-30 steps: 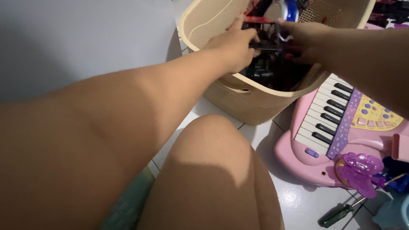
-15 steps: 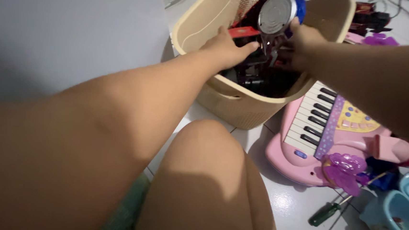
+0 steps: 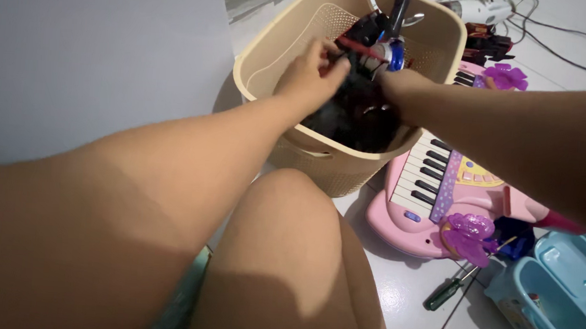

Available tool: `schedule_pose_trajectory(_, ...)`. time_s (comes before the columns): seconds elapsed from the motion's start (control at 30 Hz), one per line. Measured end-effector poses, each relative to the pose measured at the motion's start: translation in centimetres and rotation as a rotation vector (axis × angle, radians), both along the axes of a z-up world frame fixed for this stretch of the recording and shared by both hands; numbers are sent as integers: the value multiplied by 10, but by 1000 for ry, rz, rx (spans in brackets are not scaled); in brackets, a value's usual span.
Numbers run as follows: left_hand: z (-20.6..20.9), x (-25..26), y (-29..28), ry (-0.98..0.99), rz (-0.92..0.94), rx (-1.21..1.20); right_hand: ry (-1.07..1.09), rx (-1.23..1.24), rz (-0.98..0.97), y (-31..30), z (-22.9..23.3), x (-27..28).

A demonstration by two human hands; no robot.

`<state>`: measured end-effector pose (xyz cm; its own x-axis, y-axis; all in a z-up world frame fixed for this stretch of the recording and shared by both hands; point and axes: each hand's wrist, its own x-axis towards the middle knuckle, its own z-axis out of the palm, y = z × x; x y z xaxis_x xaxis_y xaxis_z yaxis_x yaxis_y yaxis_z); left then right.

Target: The person sits on the floor and uses a screwdriver to open the battery compartment of a pink toy hairdryer, removes old batteries, and inserts new ones from a nearby container. They then repeat the process on a blue and white toy fan, opening its compartment and inserting batteries.

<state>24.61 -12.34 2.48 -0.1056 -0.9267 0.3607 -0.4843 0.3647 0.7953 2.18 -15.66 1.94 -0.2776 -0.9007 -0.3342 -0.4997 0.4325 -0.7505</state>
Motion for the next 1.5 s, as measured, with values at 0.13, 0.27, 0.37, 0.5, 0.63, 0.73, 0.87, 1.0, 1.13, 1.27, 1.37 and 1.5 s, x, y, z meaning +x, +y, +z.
schedule_pose_trajectory(0.13,1,8,-11,225,241,-48,-485,-29,-183,-4,10,-14)
schedule_pose_trajectory(0.27,-3,7,-19,240,324,9,-756,-17,-346,19,36,-21)
schedule_pose_trajectory(0.37,-9,8,-20,154,269,9,-1166,-100,-241,39,51,-24)
schedule_pose_trajectory(0.5,-9,11,-20,109,270,37,-1345,-101,-349,51,63,-33)
schedule_pose_trajectory(0.63,-4,12,-16,98,267,62,-1554,-94,-378,55,62,-51)
schedule_pose_trajectory(0.73,-1,11,-12,105,239,82,-1527,-75,-313,59,57,-61)
schedule_pose_trajectory(0.87,-2,11,-12,107,220,91,-1412,-38,-256,56,51,-66)
schedule_pose_trajectory(1.0,-11,11,-27,22,243,185,-1471,-8,-98,48,50,-63)
schedule_pose_trajectory(1.13,-29,11,-51,-230,104,666,-1309,-46,-77,51,54,-49)
schedule_pose_trajectory(1.27,-51,-5,-66,-513,-203,1006,-1224,18,-155,58,64,-30)
schedule_pose_trajectory(1.37,-60,-8,-66,-670,-260,897,-1175,2,-123,61,70,-22)
schedule_pose_trajectory(1.5,-55,-9,-61,-747,-282,866,-1189,33,-112,53,63,-32)
